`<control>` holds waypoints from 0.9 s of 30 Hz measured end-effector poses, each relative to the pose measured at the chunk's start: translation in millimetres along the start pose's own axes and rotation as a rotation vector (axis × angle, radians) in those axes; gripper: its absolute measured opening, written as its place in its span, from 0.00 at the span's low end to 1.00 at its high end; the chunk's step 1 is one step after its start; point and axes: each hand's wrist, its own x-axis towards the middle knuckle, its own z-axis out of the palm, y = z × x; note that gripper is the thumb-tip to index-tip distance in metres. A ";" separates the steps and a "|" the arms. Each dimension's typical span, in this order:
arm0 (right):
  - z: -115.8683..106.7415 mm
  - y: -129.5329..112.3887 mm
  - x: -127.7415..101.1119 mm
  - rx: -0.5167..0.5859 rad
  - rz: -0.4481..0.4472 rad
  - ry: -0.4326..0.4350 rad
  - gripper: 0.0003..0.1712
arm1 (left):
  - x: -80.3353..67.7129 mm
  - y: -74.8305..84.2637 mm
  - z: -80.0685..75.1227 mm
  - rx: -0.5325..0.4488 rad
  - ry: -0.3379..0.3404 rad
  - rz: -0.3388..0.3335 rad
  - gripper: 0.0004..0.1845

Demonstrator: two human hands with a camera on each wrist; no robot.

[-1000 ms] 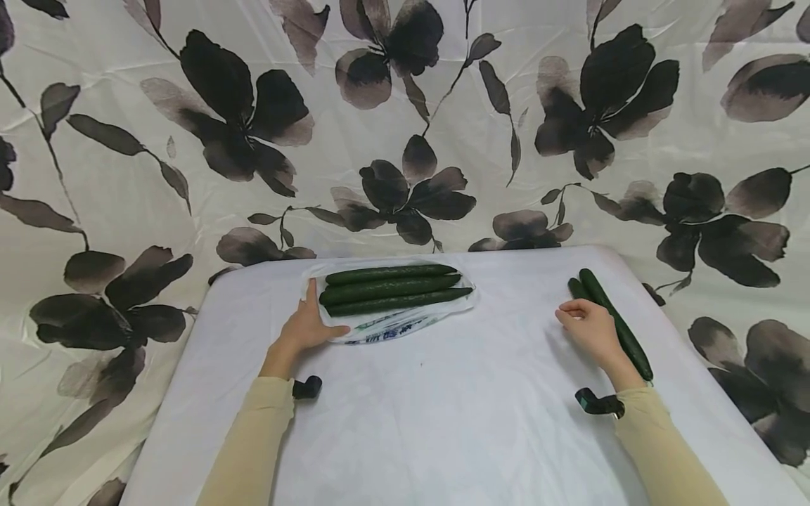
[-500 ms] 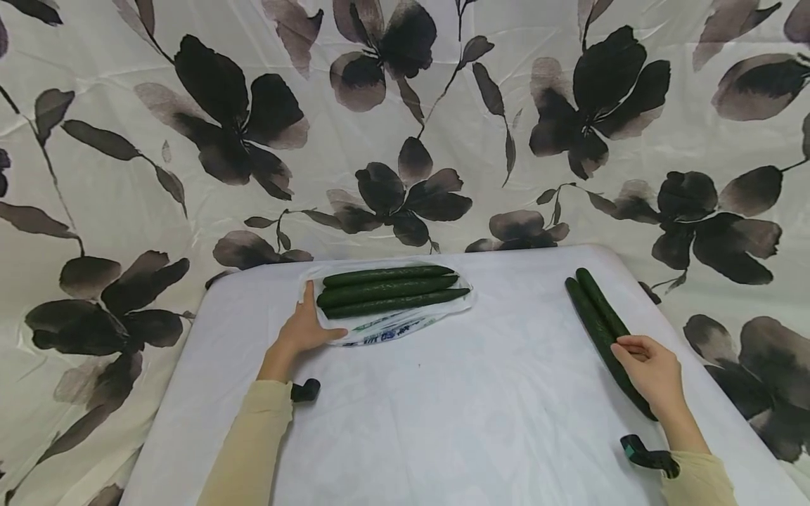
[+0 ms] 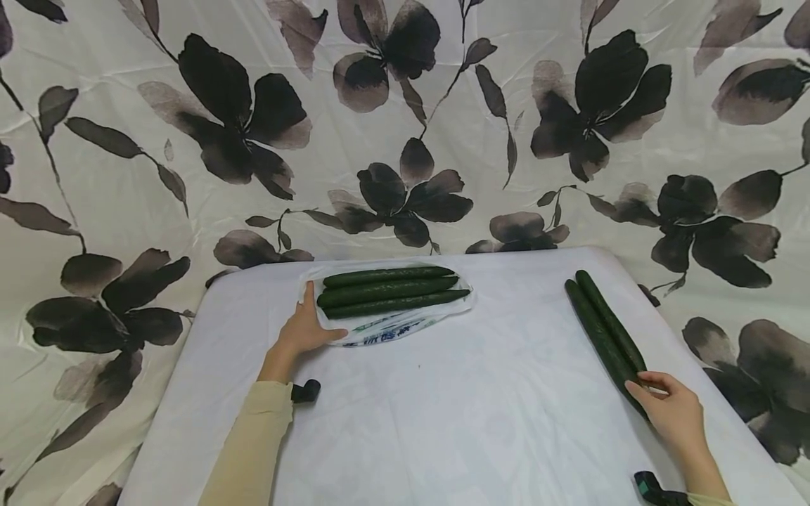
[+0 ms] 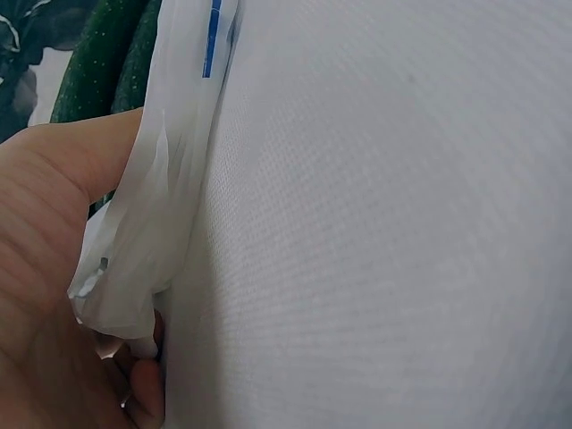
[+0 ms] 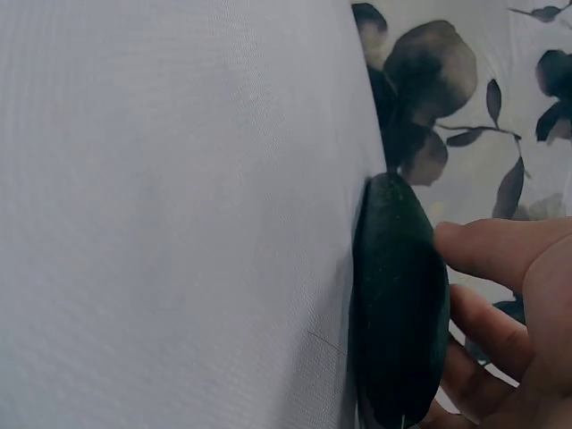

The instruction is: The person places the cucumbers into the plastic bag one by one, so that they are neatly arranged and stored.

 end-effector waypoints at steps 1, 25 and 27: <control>1.2 0.7 -0.3 -0.004 0.000 -0.002 0.29 | -0.1 -0.1 -0.2 -0.002 0.002 0.001 0.74; 14.5 -25.0 2.6 0.157 0.131 -0.128 0.34 | -0.4 -2.7 0.4 0.008 0.027 0.009 0.74; 13.6 -26.5 0.6 0.189 0.135 -0.115 0.34 | -0.8 -2.8 0.3 0.009 0.025 0.009 0.74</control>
